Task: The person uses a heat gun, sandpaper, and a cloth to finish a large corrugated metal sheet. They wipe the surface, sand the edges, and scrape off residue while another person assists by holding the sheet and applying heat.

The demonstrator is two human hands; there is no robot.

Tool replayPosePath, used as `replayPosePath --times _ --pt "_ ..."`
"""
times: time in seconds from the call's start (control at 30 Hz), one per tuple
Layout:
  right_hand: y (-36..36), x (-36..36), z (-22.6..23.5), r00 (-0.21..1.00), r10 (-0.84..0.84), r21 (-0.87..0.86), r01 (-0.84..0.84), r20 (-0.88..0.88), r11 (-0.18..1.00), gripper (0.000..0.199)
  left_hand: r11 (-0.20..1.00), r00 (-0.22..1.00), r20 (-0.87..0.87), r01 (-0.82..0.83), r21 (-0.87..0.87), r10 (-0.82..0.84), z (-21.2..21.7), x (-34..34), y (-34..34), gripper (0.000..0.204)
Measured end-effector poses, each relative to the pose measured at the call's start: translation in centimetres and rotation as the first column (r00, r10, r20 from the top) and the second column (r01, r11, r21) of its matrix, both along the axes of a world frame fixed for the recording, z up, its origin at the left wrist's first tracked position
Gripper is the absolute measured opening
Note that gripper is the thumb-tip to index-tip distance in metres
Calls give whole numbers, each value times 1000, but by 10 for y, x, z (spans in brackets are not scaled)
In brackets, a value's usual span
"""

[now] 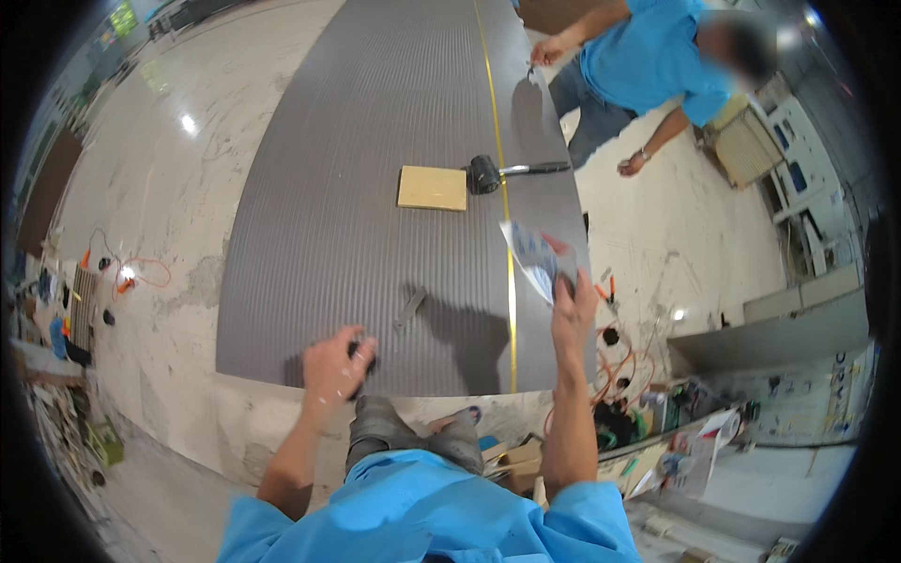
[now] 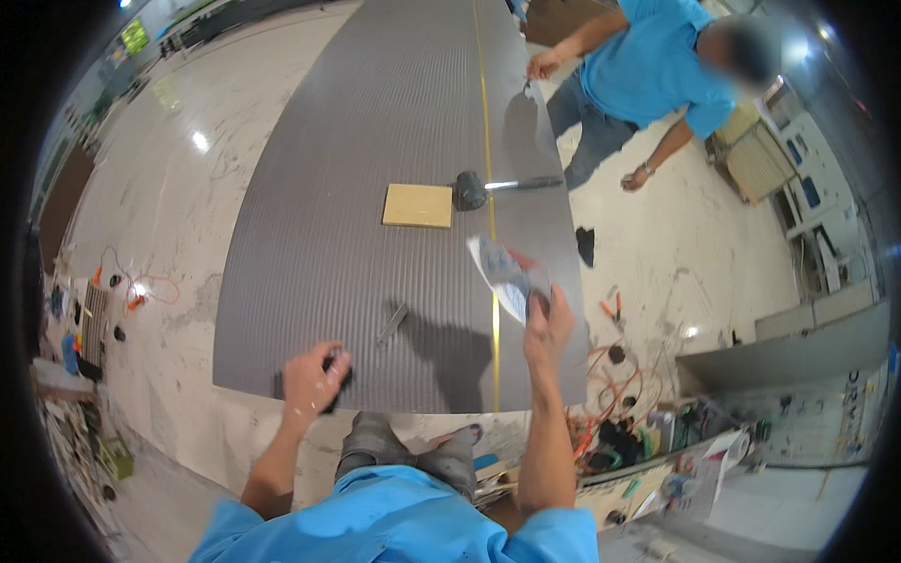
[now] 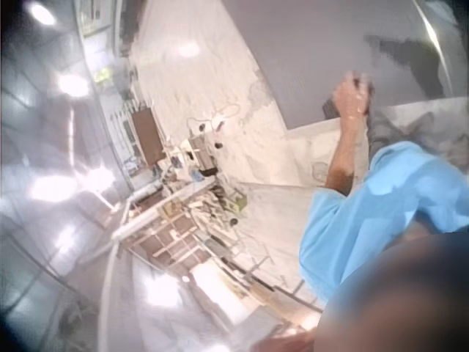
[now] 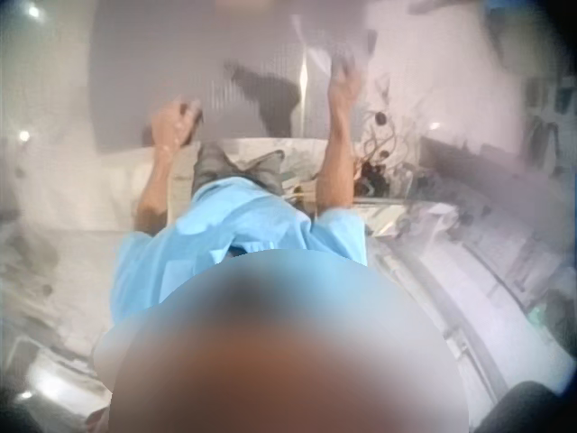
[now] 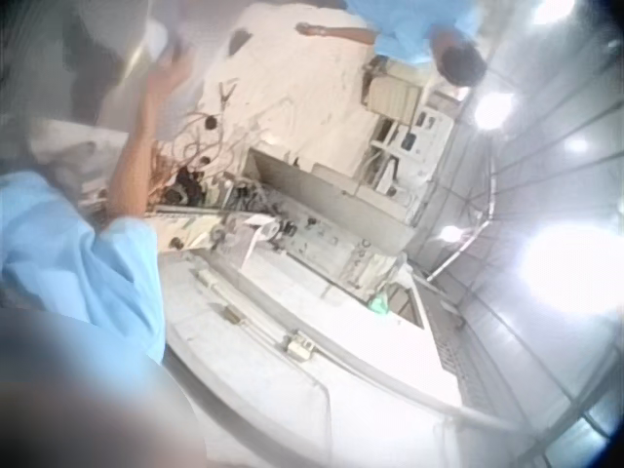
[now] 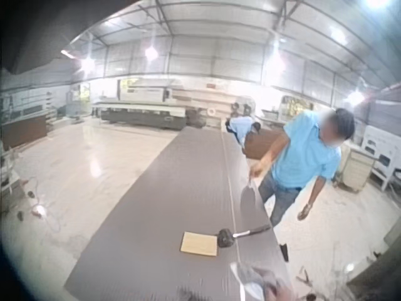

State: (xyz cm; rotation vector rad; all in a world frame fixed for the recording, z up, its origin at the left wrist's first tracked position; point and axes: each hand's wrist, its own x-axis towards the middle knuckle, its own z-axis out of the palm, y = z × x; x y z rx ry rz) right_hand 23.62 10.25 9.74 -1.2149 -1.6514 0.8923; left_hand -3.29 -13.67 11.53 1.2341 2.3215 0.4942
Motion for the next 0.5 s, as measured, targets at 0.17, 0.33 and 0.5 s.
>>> replayPosePath --times 0.17,0.33,0.5 --pt "-168 3 -14 958 210 -681 -285 -193 675 28 962 768 580 212 170 -272 6 32 13 38" --pt "-246 -29 4 890 -110 14 116 443 993 47 949 743 624 315 -6 -242 -29 44 44 29" --pt "-274 -26 -2 932 17 -106 23 363 994 57 734 590 760 639 -232 -273 -36 73 73 30"
